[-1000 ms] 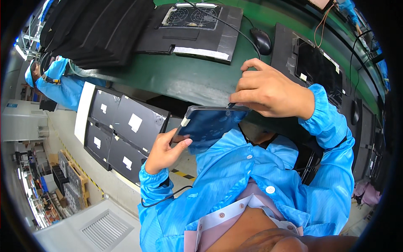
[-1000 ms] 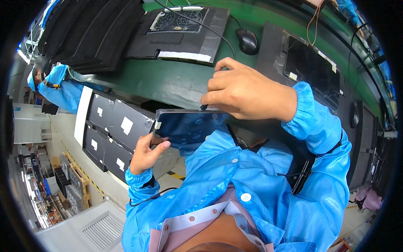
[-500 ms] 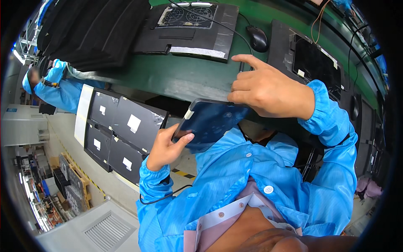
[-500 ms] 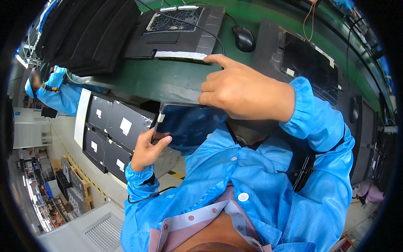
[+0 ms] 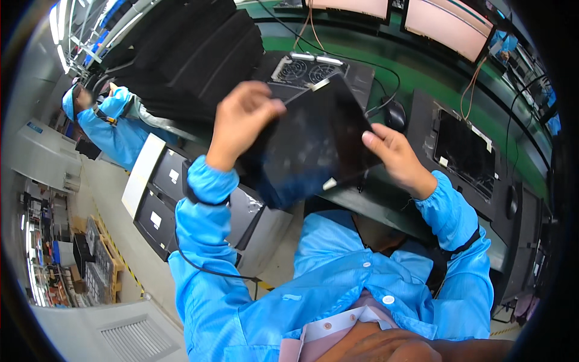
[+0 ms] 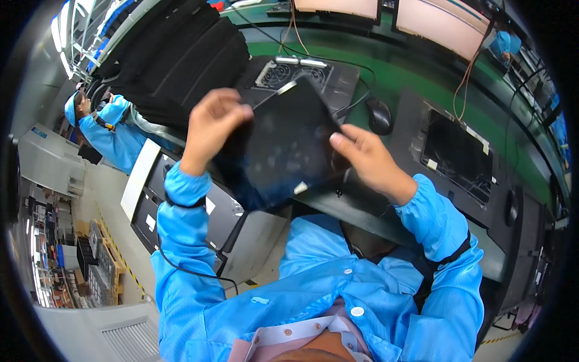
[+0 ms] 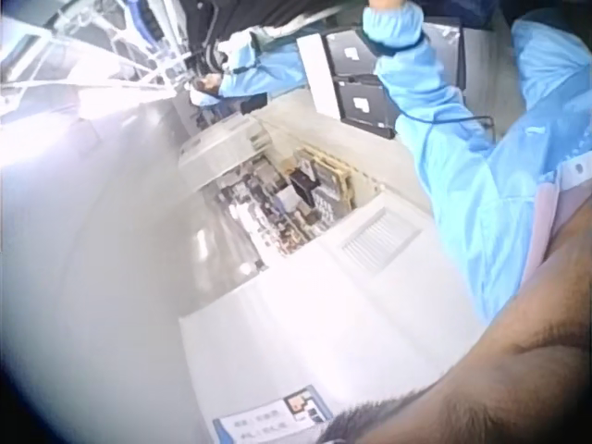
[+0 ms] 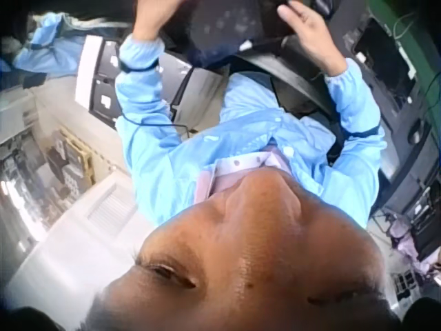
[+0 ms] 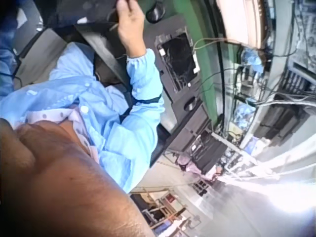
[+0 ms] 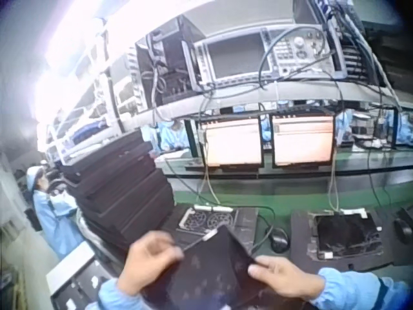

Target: Inspecting, cleaning, and labeling tablet devices at a factory workstation.

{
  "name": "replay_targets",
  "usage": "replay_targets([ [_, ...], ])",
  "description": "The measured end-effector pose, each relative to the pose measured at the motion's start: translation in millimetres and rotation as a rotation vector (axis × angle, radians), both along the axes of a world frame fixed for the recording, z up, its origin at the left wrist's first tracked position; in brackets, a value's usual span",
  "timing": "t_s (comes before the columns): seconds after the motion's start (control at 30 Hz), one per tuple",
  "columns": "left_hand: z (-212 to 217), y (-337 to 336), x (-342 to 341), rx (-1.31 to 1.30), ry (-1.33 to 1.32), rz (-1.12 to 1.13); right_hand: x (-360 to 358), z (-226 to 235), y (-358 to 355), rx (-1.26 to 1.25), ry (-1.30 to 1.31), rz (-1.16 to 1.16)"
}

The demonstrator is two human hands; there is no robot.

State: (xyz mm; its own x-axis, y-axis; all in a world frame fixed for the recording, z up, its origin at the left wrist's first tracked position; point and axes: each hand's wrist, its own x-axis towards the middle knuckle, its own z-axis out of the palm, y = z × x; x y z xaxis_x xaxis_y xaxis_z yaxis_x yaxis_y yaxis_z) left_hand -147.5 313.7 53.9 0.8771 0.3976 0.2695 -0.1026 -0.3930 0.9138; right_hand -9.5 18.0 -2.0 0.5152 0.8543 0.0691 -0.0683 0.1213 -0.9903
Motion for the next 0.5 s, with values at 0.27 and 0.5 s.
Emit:
replay_targets([
  [0.27, -102, 83, 84, 0.552, 0.071, 0.161, 48, -40, 89, 0.172, 0.587, -0.411],
  [0.5, -104, 74, 98, 0.746, 0.252, 0.157, 83, -7, 84, -0.522, 0.074, -0.311],
])
